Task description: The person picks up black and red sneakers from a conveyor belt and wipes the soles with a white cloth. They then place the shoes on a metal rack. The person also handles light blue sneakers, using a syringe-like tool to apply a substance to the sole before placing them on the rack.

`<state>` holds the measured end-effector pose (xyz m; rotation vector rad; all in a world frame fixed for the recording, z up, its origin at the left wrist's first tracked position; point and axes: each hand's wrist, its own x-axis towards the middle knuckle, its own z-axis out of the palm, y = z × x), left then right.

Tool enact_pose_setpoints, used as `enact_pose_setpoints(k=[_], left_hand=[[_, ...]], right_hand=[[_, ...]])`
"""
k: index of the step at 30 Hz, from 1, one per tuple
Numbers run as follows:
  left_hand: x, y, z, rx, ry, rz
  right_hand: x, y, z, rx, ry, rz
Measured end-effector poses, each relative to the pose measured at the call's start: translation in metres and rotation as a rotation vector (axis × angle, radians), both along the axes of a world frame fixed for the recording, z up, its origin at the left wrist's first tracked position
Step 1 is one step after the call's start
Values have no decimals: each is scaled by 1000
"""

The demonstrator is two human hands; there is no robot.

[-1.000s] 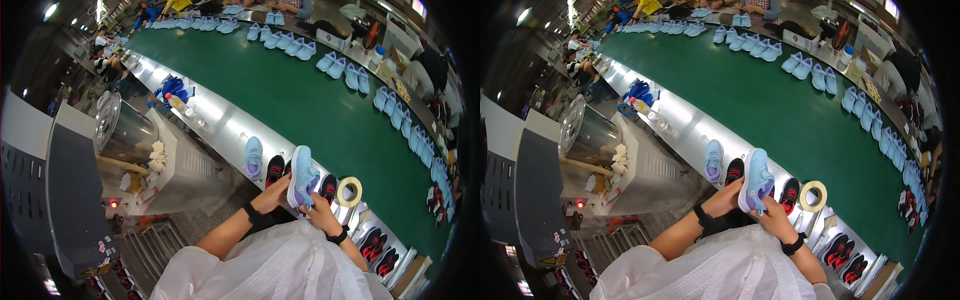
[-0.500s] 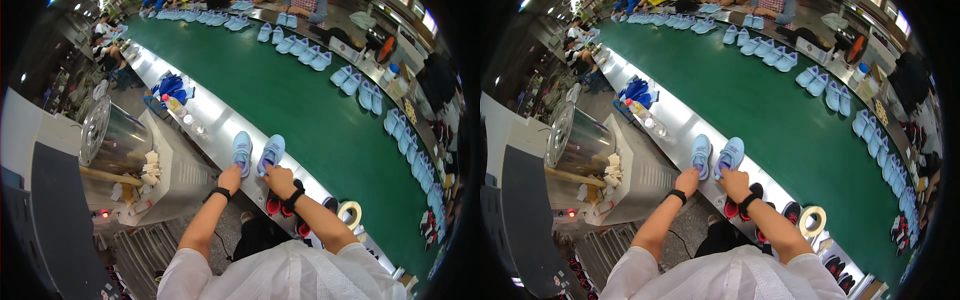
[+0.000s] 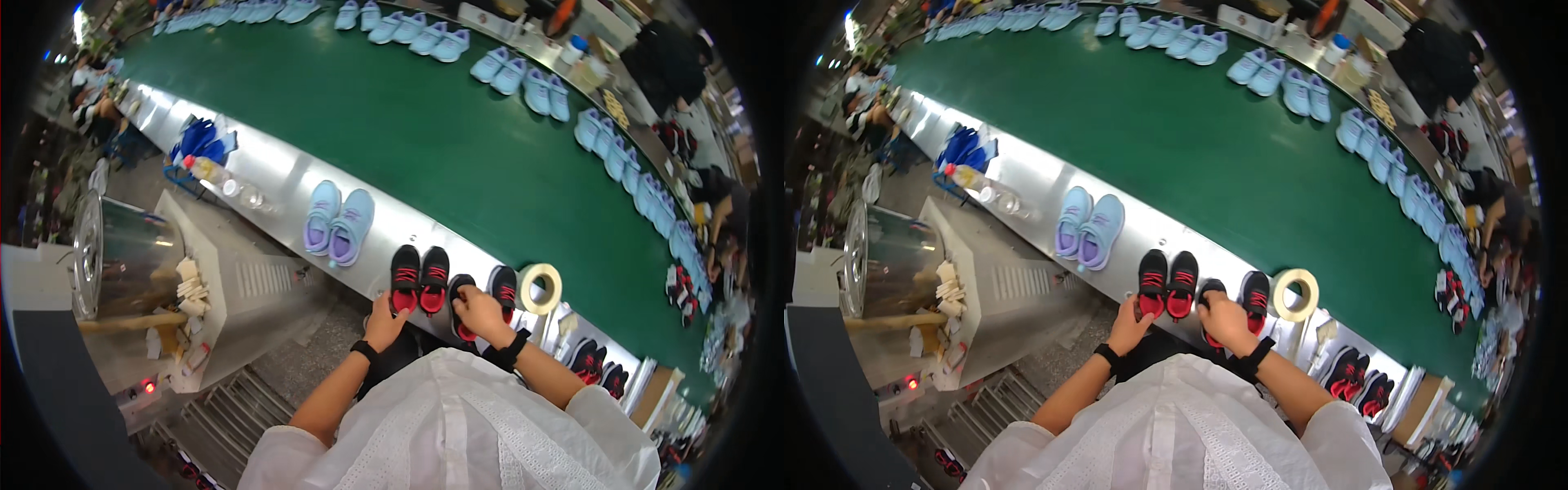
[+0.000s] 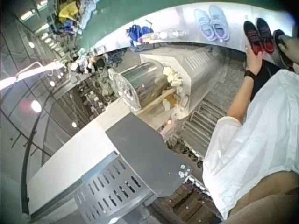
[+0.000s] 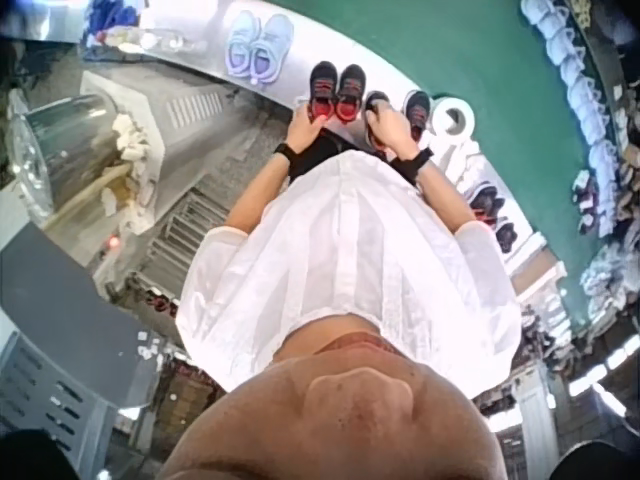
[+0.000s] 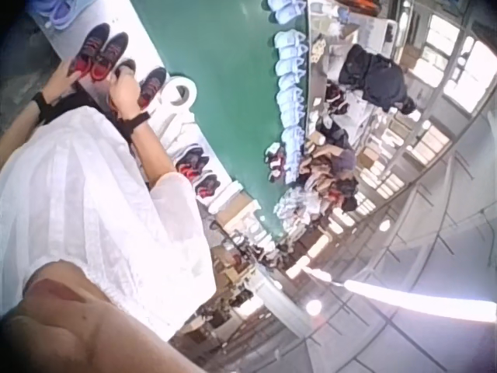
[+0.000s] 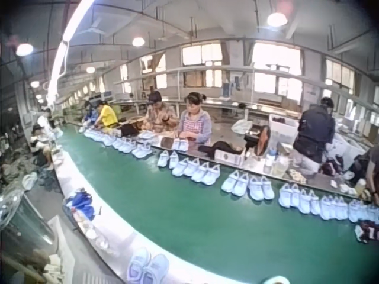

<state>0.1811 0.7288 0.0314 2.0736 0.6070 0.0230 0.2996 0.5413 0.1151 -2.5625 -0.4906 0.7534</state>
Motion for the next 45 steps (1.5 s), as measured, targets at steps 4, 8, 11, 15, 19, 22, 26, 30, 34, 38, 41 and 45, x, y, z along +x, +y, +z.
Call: enact_pose_setpoints(k=[4, 8, 11, 15, 19, 22, 26, 30, 34, 38, 41, 45], left_hand=[[21, 3, -26, 59, 214, 25], [32, 32, -50, -262, 348, 9], [26, 43, 13, -861, 370, 93], [-3, 38, 62, -1350, 172, 1], [-14, 13, 109, -1526, -55, -77], [-6, 16, 98, -1444, -111, -95], [21, 12, 72, -841, 223, 70], [30, 14, -16, -595, 260, 147], [38, 10, 34, -377, 246, -224], [25, -30, 187, -1572, -138, -324], [23, -40, 205, -1563, -171, -369], [22, -46, 221, -1375, -204, -257]], right_hand=[[-25, 21, -39, -25, -109, -45], [-12, 39, -68, -72, -101, -161], [1, 13, -95, 275, 40, -248], [-6, -11, -25, 770, 660, -380], [-17, 3, 69, 891, 721, -366], [-14, -3, 86, 906, 517, -357], [-11, -9, 112, 791, 246, -330], [-7, -14, 120, 792, 41, -300], [-9, -22, 134, 737, -29, -317], [-15, -21, 153, 744, 25, -311], [-13, -21, 160, 722, 155, -312], [-20, -23, 164, 782, -402, -316]])
